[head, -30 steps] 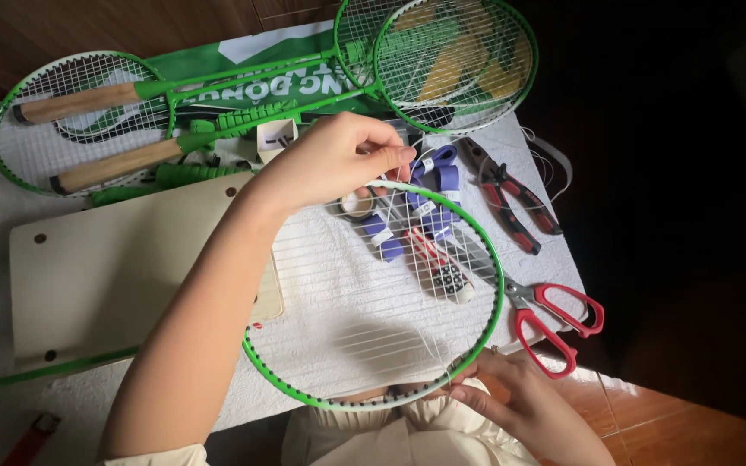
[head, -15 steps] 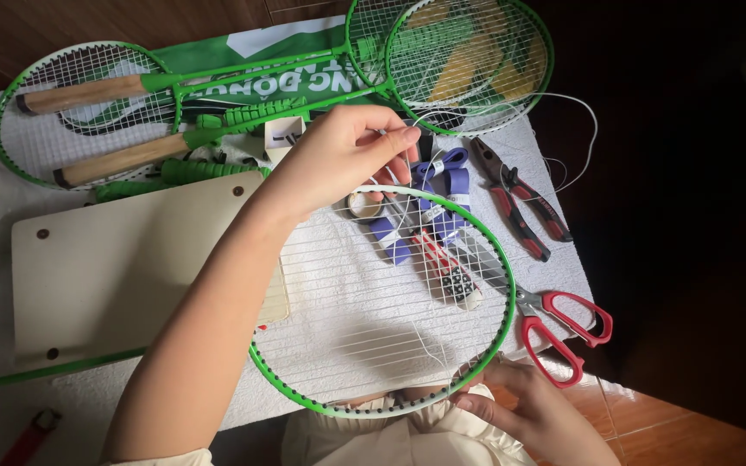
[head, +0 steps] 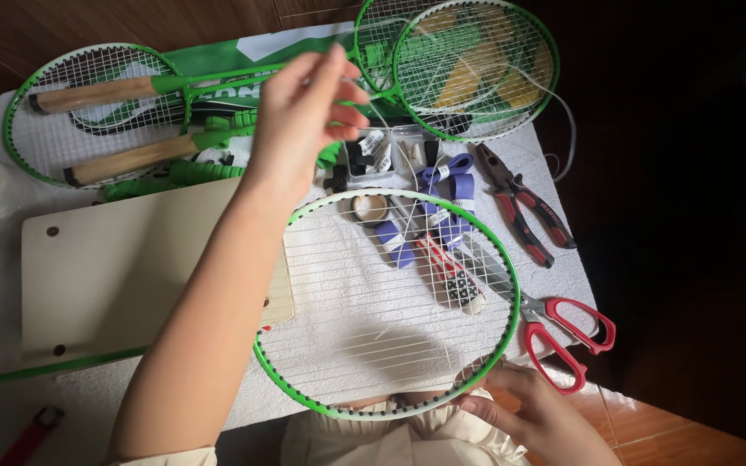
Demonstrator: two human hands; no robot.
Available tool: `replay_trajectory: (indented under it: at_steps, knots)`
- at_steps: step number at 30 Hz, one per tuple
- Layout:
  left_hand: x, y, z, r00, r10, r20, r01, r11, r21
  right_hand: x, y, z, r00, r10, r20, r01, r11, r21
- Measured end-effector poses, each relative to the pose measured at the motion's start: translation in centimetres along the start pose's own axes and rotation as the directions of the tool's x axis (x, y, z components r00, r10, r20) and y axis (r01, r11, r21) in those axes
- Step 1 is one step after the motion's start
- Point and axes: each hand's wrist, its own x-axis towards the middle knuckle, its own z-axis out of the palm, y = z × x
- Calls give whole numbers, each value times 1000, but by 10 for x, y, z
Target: The person manually weaves and pulls string through the grommets of a badminton racket.
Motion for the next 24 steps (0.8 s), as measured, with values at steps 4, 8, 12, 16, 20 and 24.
replay_trajectory:
  at_steps: [4, 8, 12, 16, 20, 24]
  knots:
    - [-9, 19, 12, 997, -81, 2, 81, 997, 16, 1, 1, 0, 1000, -8, 7, 8, 1000, -21]
    - [-19, 24, 20, 896, -295, 331, 186, 928, 324, 4, 2, 0, 997, -71, 24, 72, 997, -40]
    - [-14, 8, 18, 763, -333, 554, 165, 929, 332, 7, 13, 0, 995, -94, 19, 95, 992, -77]
    - [-15, 12, 19, 777, -331, 535, 167, 928, 332, 7, 9, 0, 995, -100, 22, 102, 991, -82]
    - [-19, 13, 21, 773, -337, 538, 141, 917, 373, 7, 9, 0, 993, -110, 40, 113, 990, -88]
    - [-19, 15, 22, 791, -328, 516, 154, 924, 350, 7, 5, -1, 995, -87, 52, 91, 993, -78]
